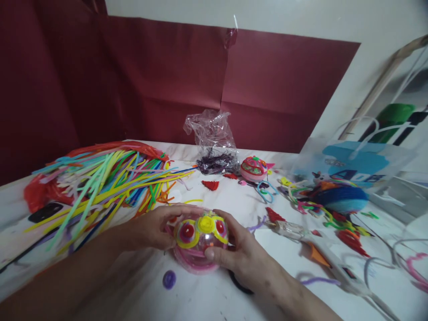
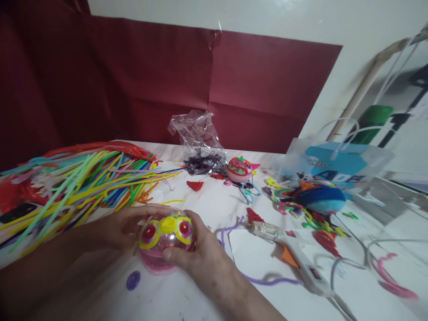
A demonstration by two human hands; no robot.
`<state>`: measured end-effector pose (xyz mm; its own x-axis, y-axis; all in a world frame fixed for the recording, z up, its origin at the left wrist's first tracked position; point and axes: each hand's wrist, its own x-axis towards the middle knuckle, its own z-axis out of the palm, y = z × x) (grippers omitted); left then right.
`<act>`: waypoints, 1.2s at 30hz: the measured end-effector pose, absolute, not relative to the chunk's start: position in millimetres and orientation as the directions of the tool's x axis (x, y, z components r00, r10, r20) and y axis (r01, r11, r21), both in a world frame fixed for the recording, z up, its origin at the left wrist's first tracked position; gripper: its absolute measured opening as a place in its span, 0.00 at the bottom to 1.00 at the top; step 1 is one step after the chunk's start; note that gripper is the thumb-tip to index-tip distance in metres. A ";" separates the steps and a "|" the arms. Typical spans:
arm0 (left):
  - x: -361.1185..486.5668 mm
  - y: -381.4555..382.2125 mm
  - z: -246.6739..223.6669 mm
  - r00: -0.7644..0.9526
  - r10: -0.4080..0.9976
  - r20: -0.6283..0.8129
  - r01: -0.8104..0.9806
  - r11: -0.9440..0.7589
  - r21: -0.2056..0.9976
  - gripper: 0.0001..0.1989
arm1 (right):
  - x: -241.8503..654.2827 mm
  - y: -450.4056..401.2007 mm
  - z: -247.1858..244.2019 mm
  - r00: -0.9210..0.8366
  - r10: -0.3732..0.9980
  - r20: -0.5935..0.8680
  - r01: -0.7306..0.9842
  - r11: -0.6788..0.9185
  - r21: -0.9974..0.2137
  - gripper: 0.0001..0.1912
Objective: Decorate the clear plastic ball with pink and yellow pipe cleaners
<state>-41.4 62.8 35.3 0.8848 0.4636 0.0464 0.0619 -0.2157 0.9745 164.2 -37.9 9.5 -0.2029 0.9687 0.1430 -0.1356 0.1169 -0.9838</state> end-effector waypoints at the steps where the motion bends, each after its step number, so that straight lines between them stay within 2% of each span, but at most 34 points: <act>1: -41.0 62.5 35.4 0.886 0.460 0.051 0.051 -0.207 0.977 0.34 | 164.6 -37.9 9.5 -0.198 0.971 0.134 -0.118 0.112 -0.987 0.30; 8: -40.8 64.8 29.5 0.888 0.443 0.122 -0.001 -0.263 0.965 0.31 | 167.1 -39.8 11.0 -0.177 0.977 0.119 0.032 0.127 -0.991 0.32; 14: -40.6 64.1 30.7 0.884 0.459 0.087 0.035 -0.252 0.967 0.31 | 165.3 -40.3 9.7 -0.183 0.973 0.141 -0.026 0.139 -0.990 0.33; 20: -40.0 61.3 34.5 0.889 0.456 0.052 0.054 -0.217 0.975 0.32 | 165.7 -39.3 -1.0 -0.124 0.990 0.065 -0.028 0.062 -0.998 0.48; 25: -40.6 59.4 37.6 0.888 0.458 0.040 0.060 -0.201 0.978 0.34 | 163.2 -43.8 0.3 -0.145 0.989 -0.019 -0.157 -0.042 -0.987 0.58; 32: -41.0 60.2 35.5 0.890 0.454 0.040 0.063 -0.210 0.976 0.34 | 161.3 -50.3 11.6 -0.051 0.998 -0.048 -0.006 -0.048 -0.999 0.46; 36: -40.4 59.8 34.3 0.884 0.465 0.054 0.034 -0.178 0.983 0.34 | 161.9 -51.1 12.9 -0.048 0.994 -0.097 0.000 -0.097 -0.995 0.44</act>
